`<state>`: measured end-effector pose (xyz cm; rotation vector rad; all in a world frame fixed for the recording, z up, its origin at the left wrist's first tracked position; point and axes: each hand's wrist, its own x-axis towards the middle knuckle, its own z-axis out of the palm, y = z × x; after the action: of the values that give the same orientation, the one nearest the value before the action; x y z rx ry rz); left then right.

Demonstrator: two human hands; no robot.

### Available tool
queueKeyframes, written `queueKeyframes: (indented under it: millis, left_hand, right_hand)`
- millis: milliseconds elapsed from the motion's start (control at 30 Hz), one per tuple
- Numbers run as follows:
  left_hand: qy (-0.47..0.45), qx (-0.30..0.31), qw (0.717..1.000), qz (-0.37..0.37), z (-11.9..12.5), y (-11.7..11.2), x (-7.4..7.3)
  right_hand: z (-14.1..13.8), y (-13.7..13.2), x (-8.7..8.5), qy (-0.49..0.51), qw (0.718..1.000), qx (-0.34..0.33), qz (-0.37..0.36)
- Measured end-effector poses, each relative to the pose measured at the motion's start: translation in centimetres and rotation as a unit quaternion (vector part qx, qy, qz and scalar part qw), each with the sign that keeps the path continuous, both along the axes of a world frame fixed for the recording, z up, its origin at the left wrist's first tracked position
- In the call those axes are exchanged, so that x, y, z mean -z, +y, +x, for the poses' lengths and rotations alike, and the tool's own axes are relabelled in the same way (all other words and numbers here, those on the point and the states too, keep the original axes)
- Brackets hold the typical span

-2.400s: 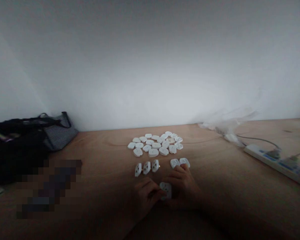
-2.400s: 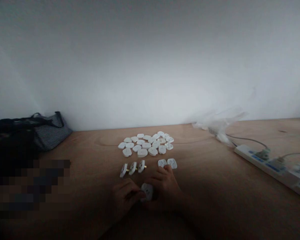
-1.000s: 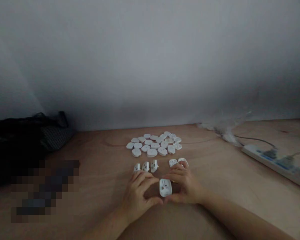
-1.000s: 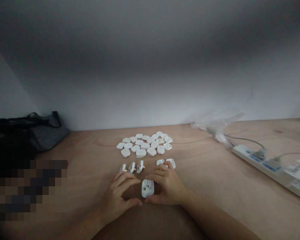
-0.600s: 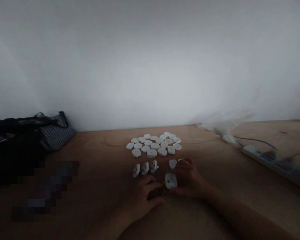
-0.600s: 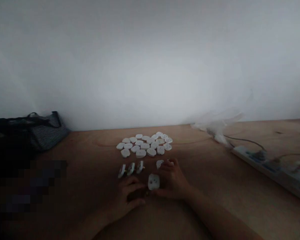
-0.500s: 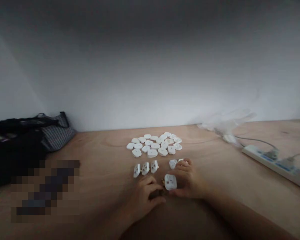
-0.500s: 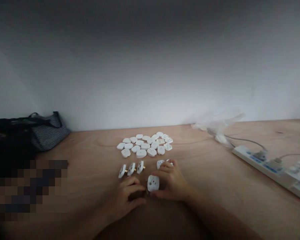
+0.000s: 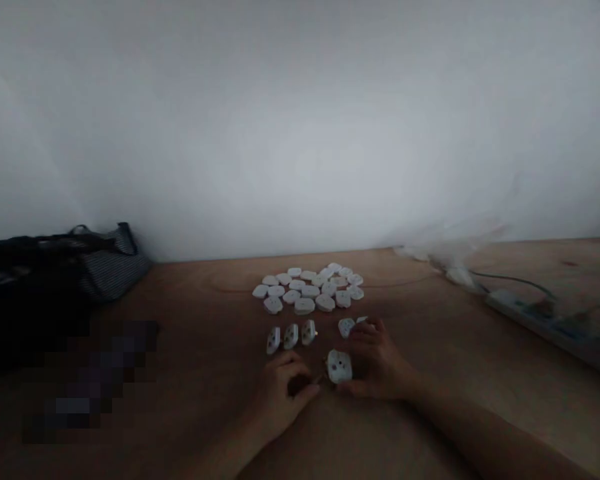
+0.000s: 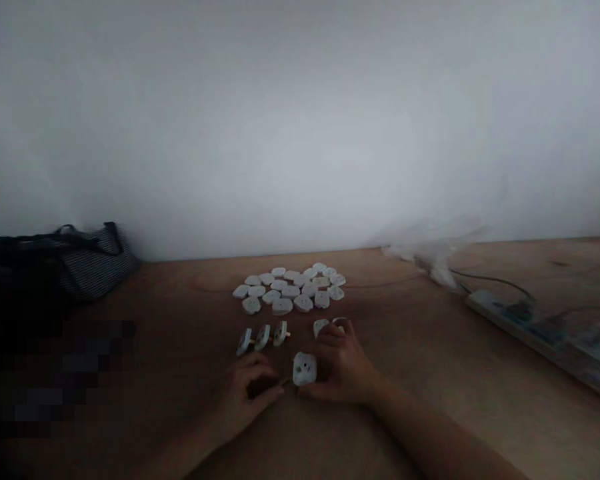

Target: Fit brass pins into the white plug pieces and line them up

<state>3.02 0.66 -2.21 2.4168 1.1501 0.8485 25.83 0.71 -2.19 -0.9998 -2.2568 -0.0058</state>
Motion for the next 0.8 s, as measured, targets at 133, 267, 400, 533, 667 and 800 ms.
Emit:
queueKeyframes:
  millis: [133, 267, 400, 533, 667, 800]
  left_hand:
    - [-0.035, 0.012, 0.999, 0.033, 0.1, 0.2, 0.5]
    - [-0.083, 0.003, 0.99, 0.117, 0.1, 0.1, 0.0]
    - [-0.087, 0.023, 0.976, 0.2, 0.4, -0.1, -0.6]
    - [-0.05, 0.03, 0.97, 0.236, 0.9, -0.2, -0.8]
    - [-0.001, 0.028, 0.966, 0.257, 1.1, -0.1, -0.8]
    - [0.049, 0.021, 0.96, 0.275, 1.0, -0.2, -0.6]
  right_hand:
    - [-0.1, -0.1, -0.1, 0.004, 1.0, 0.004, 0.002]
    - [-0.3, -0.2, -0.3, 0.006, 1.0, -0.005, 0.003]
    - [-0.8, -0.4, -0.3, 0.012, 1.0, -0.024, -0.001]
    - [-1.2, -0.6, -0.2, 0.012, 0.999, -0.031, 0.0]
    - [-1.5, -0.7, -0.1, 0.012, 0.999, -0.039, 0.002]
    - [-1.7, -0.7, 0.0, 0.026, 0.999, -0.043, 0.014]
